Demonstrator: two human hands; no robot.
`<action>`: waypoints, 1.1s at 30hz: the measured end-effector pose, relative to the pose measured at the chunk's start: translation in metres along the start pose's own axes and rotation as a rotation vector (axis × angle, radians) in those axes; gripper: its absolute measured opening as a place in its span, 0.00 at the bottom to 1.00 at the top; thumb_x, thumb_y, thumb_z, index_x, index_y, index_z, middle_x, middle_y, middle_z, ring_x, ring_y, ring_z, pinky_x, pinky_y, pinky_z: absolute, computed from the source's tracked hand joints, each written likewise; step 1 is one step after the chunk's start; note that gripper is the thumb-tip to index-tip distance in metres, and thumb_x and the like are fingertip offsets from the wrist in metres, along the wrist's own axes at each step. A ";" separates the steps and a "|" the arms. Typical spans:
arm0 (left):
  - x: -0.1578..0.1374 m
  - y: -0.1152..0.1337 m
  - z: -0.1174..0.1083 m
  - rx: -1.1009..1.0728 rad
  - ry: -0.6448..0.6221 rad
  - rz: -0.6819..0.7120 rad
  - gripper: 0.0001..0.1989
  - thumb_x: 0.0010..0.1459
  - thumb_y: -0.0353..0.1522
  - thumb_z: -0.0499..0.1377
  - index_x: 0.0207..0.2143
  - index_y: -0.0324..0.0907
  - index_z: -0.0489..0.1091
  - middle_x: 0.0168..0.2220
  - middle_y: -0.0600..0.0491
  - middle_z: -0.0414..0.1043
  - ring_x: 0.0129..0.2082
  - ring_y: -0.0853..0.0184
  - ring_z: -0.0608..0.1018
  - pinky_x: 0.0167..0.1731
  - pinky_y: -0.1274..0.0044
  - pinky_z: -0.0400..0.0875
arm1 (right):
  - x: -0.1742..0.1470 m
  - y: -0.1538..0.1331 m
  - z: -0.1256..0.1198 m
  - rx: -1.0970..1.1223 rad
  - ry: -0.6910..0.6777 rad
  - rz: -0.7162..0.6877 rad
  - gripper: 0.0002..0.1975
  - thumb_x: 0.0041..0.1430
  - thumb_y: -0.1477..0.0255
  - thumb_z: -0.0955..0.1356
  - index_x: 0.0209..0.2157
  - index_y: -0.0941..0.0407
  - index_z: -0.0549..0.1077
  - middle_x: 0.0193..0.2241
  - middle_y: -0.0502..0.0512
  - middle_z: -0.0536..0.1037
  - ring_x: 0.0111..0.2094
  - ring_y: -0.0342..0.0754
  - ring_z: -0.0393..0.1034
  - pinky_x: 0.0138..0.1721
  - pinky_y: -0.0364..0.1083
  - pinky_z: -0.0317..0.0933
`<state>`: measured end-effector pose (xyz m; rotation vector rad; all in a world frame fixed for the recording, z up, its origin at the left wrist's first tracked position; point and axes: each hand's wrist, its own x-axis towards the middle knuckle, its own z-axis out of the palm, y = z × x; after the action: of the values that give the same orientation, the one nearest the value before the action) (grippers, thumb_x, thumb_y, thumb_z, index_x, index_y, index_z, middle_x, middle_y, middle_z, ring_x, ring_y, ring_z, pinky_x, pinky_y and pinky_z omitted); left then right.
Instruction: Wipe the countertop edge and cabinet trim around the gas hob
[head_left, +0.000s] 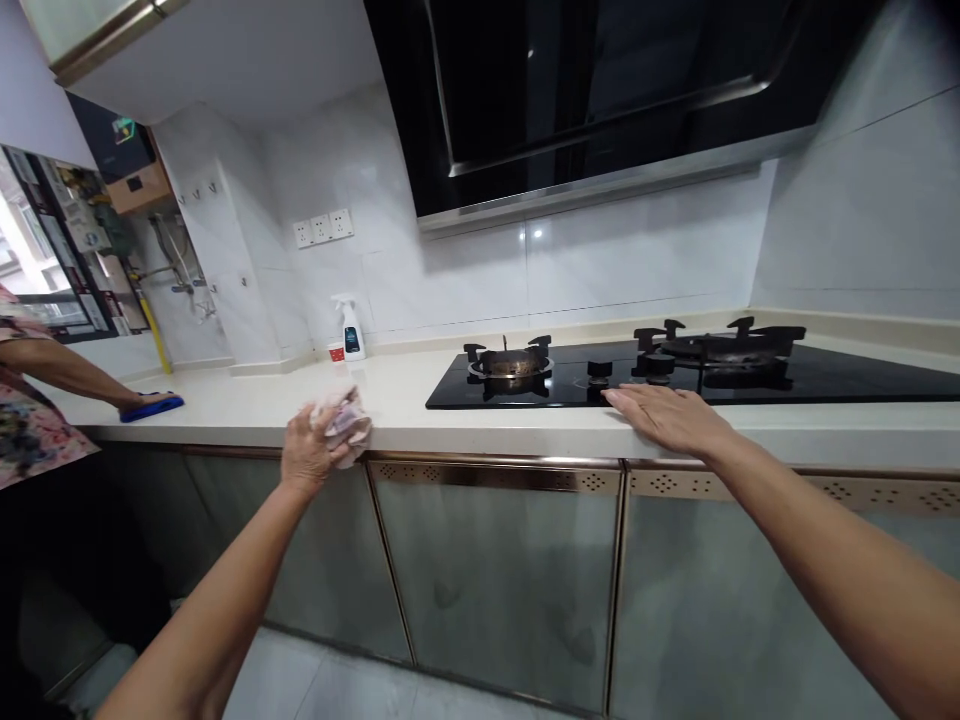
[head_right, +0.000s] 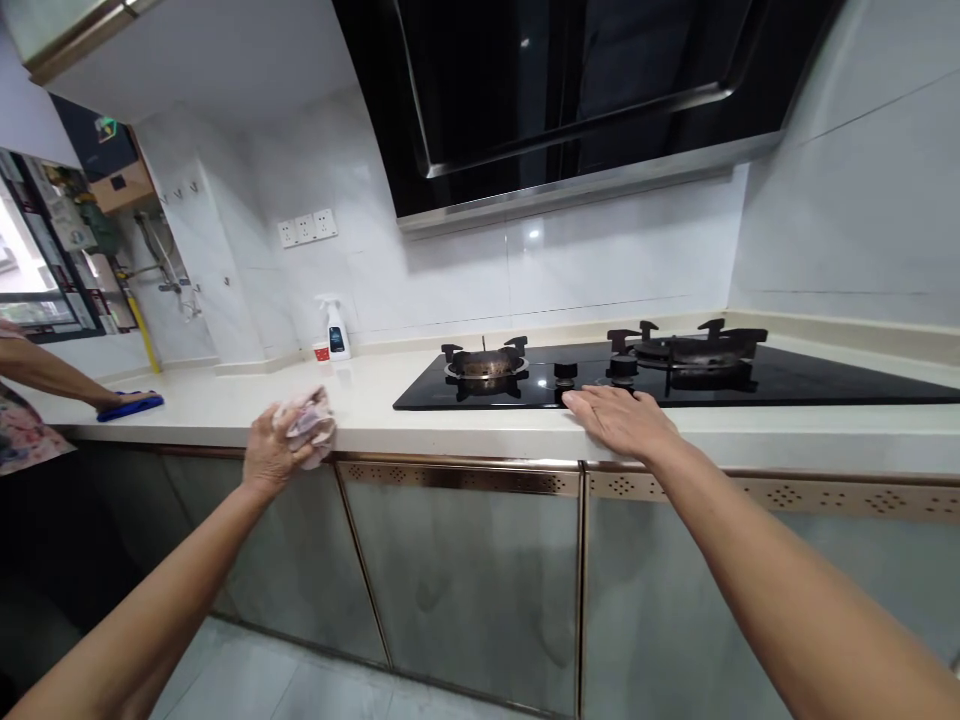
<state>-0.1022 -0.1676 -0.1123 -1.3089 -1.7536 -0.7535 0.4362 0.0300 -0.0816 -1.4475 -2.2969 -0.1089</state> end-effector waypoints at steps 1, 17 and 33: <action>-0.002 -0.006 -0.001 0.005 0.029 -0.040 0.28 0.54 0.43 0.63 0.58 0.50 0.68 0.60 0.46 0.65 0.61 0.49 0.65 0.57 0.60 0.64 | -0.001 -0.003 -0.002 -0.001 0.005 0.000 0.38 0.67 0.48 0.45 0.63 0.47 0.71 0.67 0.54 0.67 0.68 0.63 0.58 0.66 0.68 0.54; -0.013 0.272 0.033 -0.188 0.214 0.339 0.29 0.55 0.57 0.61 0.55 0.58 0.75 0.58 0.44 0.66 0.59 0.44 0.64 0.52 0.58 0.60 | -0.002 -0.011 -0.004 -0.008 0.026 0.022 0.38 0.68 0.48 0.45 0.60 0.46 0.72 0.65 0.56 0.69 0.65 0.65 0.62 0.63 0.69 0.55; 0.011 0.333 0.027 -0.385 0.064 0.587 0.30 0.57 0.60 0.57 0.55 0.55 0.73 0.57 0.43 0.68 0.50 0.52 0.72 0.46 0.63 0.67 | -0.002 0.001 -0.008 -0.060 -0.015 -0.048 0.33 0.71 0.55 0.46 0.62 0.48 0.70 0.66 0.55 0.68 0.66 0.59 0.61 0.63 0.62 0.57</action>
<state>0.2083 -0.0443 -0.1172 -1.9135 -1.1037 -0.7925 0.4399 0.0262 -0.0754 -1.4268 -2.3601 -0.1833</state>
